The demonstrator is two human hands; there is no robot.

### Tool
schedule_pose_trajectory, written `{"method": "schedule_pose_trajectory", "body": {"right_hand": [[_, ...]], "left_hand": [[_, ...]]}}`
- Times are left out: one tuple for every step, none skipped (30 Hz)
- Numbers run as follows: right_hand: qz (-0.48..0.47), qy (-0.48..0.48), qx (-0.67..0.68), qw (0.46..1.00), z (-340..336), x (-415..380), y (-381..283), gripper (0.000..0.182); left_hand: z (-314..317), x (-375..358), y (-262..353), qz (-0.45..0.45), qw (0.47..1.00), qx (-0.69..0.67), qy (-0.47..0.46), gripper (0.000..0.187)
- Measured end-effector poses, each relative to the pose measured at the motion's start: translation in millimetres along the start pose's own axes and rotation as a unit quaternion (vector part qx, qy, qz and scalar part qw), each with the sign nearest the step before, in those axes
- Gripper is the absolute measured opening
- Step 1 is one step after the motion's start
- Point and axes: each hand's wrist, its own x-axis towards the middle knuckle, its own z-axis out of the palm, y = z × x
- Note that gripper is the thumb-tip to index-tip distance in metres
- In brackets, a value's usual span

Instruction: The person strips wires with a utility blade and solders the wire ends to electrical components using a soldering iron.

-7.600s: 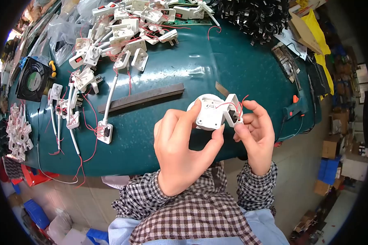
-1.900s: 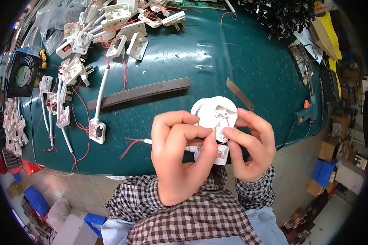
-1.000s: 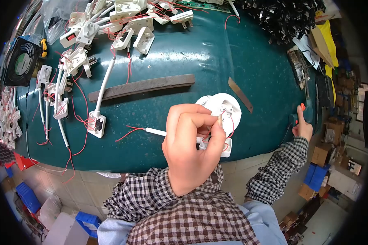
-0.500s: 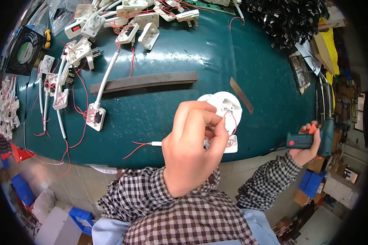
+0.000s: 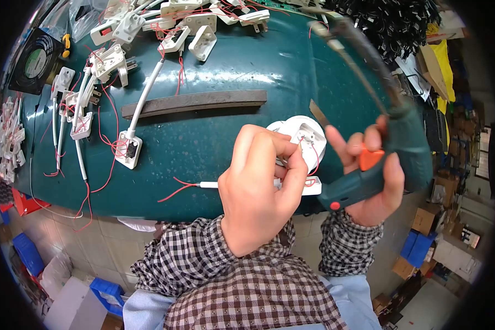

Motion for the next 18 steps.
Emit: {"method": "schedule_pose_trajectory", "body": {"right_hand": [[0.018, -0.007, 0.003, 1.000, 0.9, 0.6, 3.9, 0.051], [0.023, 0.004, -0.037, 0.999, 3.0, -1.0, 6.6, 0.052], [0.017, 0.008, -0.051, 0.999, 4.9, -3.4, 7.7, 0.053], [0.011, 0.013, -0.065, 0.998, 5.8, -4.8, 8.7, 0.053], [0.013, 0.014, -0.066, 0.998, 7.0, -5.0, 8.5, 0.053], [0.012, 0.013, -0.082, 0.996, 8.9, -5.8, 7.0, 0.054], [0.009, 0.013, -0.099, 0.995, 9.8, -6.7, 6.1, 0.054], [0.008, 0.015, -0.099, 0.995, 9.3, -7.4, 6.6, 0.054], [0.003, 0.009, -0.100, 0.995, 8.5, -7.4, 7.5, 0.055], [-0.002, 0.002, -0.101, 0.995, 8.3, -6.8, 7.6, 0.055], [-0.002, 0.000, -0.102, 0.995, 8.8, -8.1, 6.4, 0.055], [-0.005, 0.016, -0.080, 0.997, 9.0, -11.9, 4.0, 0.055], [-0.007, 0.031, -0.058, 0.998, 8.5, -16.4, 1.0, 0.055], [-0.026, 0.025, -0.090, 0.995, 5.2, -23.3, -3.7, 0.054], [-0.032, 0.033, -0.137, 0.989, 6.7, -31.4, -9.6, 0.055], [-0.039, 0.042, -0.185, 0.981, 9.3, -39.9, -15.7, 0.056], [-0.038, 0.042, -0.188, 0.981, 10.1, -48.7, -20.6, 0.056], [-0.050, 0.070, -0.242, 0.967, 10.6, -57.5, -25.2, 0.057]], "left_hand": [[0.2, -0.8, -0.1, 0.001, 1.000, 0.006, 0.003, 0.013], [0.5, -0.7, -0.1, 0.001, 1.000, 0.012, 0.009, 0.014], [1.2, -0.1, -0.1, 0.002, 1.000, 0.011, 0.013, 0.014], [2.1, -0.1, -0.3, -0.002, 1.000, 0.003, 0.015, 0.014], [2.8, -1.3, -0.7, -0.007, 1.000, -0.005, 0.015, 0.014], [3.2, -1.7, -0.9, -0.009, 1.000, -0.006, 0.012, 0.014], [3.1, -1.2, -1.2, -0.002, 1.000, 0.001, 0.008, 0.015], [2.7, -0.9, -1.4, 0.007, 1.000, 0.009, 0.006, 0.015], [2.1, -0.8, -1.6, 0.007, 1.000, 0.008, 0.006, 0.015], [1.4, -0.4, -1.8, 0.008, 1.000, 0.008, 0.000, 0.015], [0.6, 0.1, -1.9, 0.008, 1.000, 0.008, -0.005, 0.015], [0.1, 0.4, -1.9, 0.009, 1.000, 0.007, -0.003, 0.015], [-0.1, 0.3, -1.8, 0.009, 1.000, 0.008, -0.007, 0.015], [-0.3, 0.0, -2.1, 0.008, 1.000, 0.008, -0.012, 0.016], [-0.6, 0.0, -2.9, 0.006, 1.000, 0.006, -0.011, 0.016], [-0.7, 0.4, -4.1, 0.013, 1.000, 0.008, -0.012, 0.016], [-0.6, 0.7, -5.2, 0.021, 1.000, 0.009, -0.014, 0.016], [-0.2, 0.2, -6.5, 0.019, 1.000, 0.007, -0.014, 0.016]]}}
